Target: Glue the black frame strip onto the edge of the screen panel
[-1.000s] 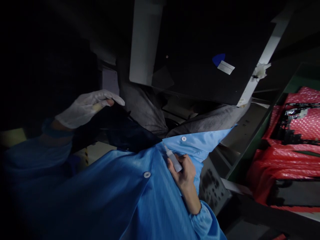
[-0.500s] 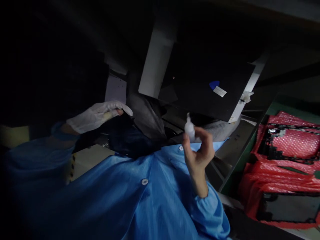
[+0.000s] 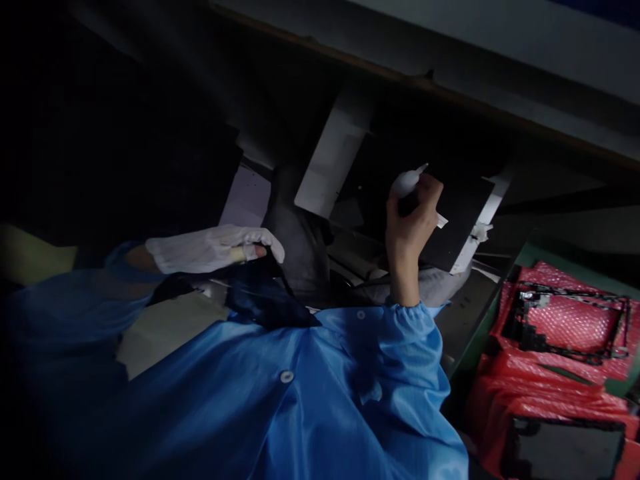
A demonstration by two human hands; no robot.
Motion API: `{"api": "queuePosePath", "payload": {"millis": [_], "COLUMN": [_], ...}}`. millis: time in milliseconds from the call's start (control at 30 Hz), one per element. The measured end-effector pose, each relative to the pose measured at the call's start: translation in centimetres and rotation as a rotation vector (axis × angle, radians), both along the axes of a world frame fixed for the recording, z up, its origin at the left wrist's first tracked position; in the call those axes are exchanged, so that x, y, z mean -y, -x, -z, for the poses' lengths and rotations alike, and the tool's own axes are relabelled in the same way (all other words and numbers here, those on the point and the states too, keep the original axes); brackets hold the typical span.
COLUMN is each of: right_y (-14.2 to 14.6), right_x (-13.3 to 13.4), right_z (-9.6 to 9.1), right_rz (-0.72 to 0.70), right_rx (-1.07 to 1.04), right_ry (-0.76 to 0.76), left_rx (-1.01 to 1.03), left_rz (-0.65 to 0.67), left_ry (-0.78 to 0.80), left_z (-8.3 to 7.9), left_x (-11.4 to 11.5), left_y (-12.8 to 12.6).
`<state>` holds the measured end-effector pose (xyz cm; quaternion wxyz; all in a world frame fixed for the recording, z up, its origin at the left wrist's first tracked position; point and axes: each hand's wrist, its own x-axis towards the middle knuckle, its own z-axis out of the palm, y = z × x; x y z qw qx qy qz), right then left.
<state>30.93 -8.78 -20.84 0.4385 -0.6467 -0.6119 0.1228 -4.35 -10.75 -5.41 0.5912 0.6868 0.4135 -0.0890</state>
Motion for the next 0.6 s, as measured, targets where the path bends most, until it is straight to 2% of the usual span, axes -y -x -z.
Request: {"api": "queuePosePath", "payload": {"millis": [100, 167, 233, 267, 333, 433, 500, 600], "right_y": [0.3, 1.1, 2.2, 2.9, 4.0, 5.0, 4.9, 4.1], "right_x": [0.6, 1.8, 3.5, 4.4, 5.6, 6.1, 5.7, 4.9], "right_z": [0.3, -0.2, -0.9, -1.3, -1.8, -1.8, -1.3, -0.9], "right_rz": [0.016, 0.078, 0.094, 0.041, -0.175, -0.497, -0.585, -0.607], "right_rx": [-0.079, -0.116, -0.051, 0.022, 0.199, 0.401, 0.463, 0.479], "right_ry": [0.005, -0.027, -0.094, -0.117, -0.109, -0.010, 0.035, 0.035], "left_rx": [0.057, 0.070, 0.068, 0.061, 0.043, 0.009, 0.014, 0.023], "left_rz": [-0.025, -0.039, -0.041, -0.046, -0.068, -0.123, -0.144, -0.166], "left_ry": [0.073, 0.059, 0.051, 0.059, 0.099, 0.157, 0.168, 0.149], "left_z": [0.1, 0.3, 0.5, 0.5, 0.5, 0.4, 0.4, 0.4], "left_x": [-0.1, 0.0, 0.1, 0.2, 0.4, 0.6, 0.7, 0.8], "left_y": [-0.7, -1.0, -1.1, -1.0, -0.9, -0.9, -0.9, -1.0]}}
